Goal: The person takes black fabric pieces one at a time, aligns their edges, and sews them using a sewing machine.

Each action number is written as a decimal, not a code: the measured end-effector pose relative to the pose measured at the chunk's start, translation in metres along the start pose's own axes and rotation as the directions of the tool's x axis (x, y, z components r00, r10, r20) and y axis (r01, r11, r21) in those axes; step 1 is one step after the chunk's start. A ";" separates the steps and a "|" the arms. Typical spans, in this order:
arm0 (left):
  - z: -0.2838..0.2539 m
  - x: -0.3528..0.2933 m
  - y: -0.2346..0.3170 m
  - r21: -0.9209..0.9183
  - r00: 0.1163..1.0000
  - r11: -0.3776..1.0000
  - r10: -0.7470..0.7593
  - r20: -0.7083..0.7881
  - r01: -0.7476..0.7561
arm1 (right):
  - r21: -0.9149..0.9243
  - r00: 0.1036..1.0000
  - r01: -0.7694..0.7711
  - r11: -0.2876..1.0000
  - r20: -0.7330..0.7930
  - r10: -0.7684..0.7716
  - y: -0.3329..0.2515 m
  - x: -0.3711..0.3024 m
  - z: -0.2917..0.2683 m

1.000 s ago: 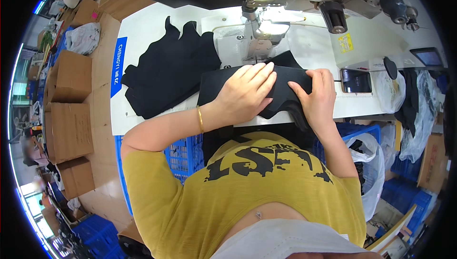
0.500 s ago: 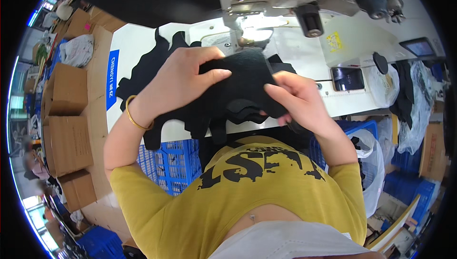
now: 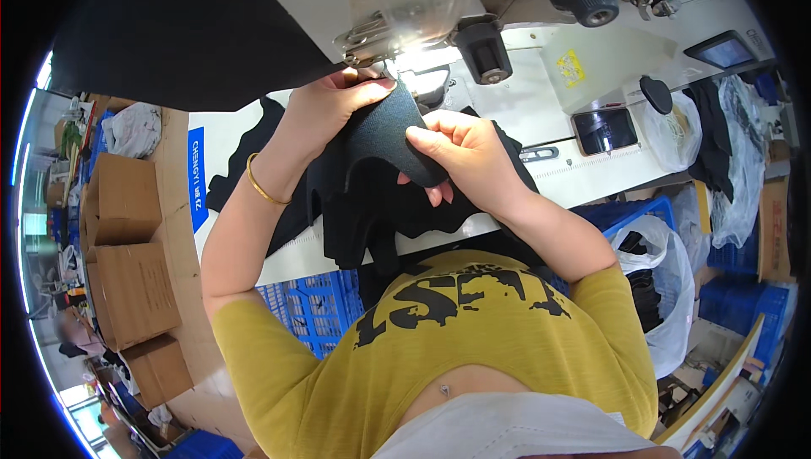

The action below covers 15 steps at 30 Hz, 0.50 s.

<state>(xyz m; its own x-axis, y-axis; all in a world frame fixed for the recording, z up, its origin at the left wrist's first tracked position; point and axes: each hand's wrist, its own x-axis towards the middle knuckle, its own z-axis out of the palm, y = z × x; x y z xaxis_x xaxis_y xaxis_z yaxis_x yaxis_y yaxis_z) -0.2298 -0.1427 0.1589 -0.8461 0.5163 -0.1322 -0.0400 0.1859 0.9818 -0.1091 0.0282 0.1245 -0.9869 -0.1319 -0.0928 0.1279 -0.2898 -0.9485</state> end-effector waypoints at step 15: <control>-0.007 -0.043 -0.026 0.805 0.483 0.155 0.857 0.179 -0.573 | -0.181 0.999 0.017 0.983 0.034 -0.011 -0.001 -0.029 -0.002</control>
<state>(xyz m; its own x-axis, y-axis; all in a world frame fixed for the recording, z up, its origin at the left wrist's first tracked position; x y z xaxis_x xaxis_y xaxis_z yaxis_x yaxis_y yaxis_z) -0.1960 -0.1761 0.1402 -0.3482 0.5583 0.7530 0.9063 0.4057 0.1183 -0.0804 0.0344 0.1273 -0.9844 -0.1605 -0.0722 0.0915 -0.1159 -0.9890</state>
